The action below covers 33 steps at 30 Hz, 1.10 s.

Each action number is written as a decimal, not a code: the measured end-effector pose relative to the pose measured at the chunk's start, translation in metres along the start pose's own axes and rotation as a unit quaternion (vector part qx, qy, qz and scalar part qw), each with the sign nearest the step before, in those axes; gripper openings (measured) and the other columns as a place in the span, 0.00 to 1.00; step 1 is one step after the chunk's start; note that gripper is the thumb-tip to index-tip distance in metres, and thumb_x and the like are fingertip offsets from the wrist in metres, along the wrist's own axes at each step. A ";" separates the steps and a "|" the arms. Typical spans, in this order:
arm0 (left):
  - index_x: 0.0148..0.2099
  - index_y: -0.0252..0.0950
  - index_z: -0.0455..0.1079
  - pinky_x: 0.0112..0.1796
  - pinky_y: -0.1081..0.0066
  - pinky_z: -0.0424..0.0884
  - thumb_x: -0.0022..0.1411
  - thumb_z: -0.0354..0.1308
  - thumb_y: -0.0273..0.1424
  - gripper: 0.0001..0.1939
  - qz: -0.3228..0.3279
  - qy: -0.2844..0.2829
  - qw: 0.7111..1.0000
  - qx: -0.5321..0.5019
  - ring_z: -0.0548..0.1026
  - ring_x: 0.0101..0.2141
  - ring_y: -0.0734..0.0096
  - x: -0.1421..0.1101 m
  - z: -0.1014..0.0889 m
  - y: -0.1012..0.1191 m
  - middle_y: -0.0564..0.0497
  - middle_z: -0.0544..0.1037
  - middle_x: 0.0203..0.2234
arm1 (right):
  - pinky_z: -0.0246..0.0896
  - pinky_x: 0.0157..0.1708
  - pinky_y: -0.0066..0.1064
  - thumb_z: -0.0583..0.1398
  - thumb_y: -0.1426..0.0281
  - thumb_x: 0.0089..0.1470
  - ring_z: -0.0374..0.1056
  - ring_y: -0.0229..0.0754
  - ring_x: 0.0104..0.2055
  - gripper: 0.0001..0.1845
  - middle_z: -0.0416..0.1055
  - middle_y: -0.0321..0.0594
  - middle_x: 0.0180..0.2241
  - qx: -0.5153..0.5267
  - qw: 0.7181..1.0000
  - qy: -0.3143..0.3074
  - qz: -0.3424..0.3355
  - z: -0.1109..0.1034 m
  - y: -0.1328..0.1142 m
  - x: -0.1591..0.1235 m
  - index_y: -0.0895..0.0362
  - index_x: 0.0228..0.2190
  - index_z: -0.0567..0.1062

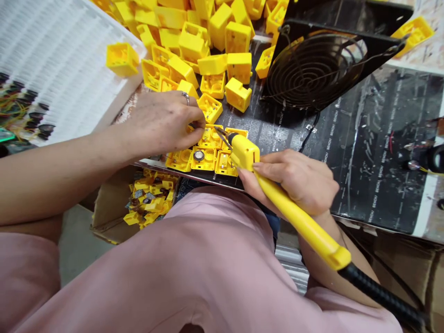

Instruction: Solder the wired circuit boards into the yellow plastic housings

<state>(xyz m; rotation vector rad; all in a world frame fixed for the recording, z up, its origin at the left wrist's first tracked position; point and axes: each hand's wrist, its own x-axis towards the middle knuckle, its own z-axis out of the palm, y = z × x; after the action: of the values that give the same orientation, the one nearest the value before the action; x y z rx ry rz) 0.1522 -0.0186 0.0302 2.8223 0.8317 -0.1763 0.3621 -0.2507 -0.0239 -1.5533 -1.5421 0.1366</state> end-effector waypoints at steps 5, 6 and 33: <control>0.49 0.41 0.91 0.51 0.52 0.78 0.71 0.57 0.33 0.18 0.018 0.013 1.000 0.005 0.85 0.57 0.37 0.002 0.003 -0.002 0.39 0.89 0.43 | 0.83 0.29 0.31 0.79 0.67 0.67 0.87 0.45 0.33 0.09 0.88 0.31 0.35 -0.030 0.986 0.092 -0.136 0.005 -0.002 0.006 0.47 0.43 0.86; 0.48 0.40 0.90 0.50 0.52 0.77 0.72 0.57 0.33 0.18 0.021 0.012 1.000 0.015 0.85 0.57 0.37 0.002 0.004 -0.002 0.38 0.89 0.43 | 0.83 0.29 0.32 0.80 0.67 0.66 0.88 0.46 0.33 0.11 0.89 0.31 0.37 -0.044 0.986 0.097 -0.128 0.005 -0.005 0.007 0.47 0.46 0.87; 0.52 0.39 0.84 0.67 0.46 0.71 0.77 0.56 0.31 0.14 0.122 0.088 0.986 -0.075 0.84 0.57 0.46 -0.012 0.018 -0.029 0.44 0.87 0.52 | 0.66 0.22 0.30 0.80 0.60 0.66 0.78 0.38 0.26 0.16 0.90 0.34 0.37 -0.093 0.978 0.184 -0.033 -0.005 -0.004 -0.015 0.46 0.54 0.91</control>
<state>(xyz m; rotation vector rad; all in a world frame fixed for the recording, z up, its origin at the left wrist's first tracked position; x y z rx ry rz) 0.1249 -0.0050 0.0107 2.7917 0.5000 0.1674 0.3588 -0.2670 -0.0258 -1.5654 -1.3351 -0.3263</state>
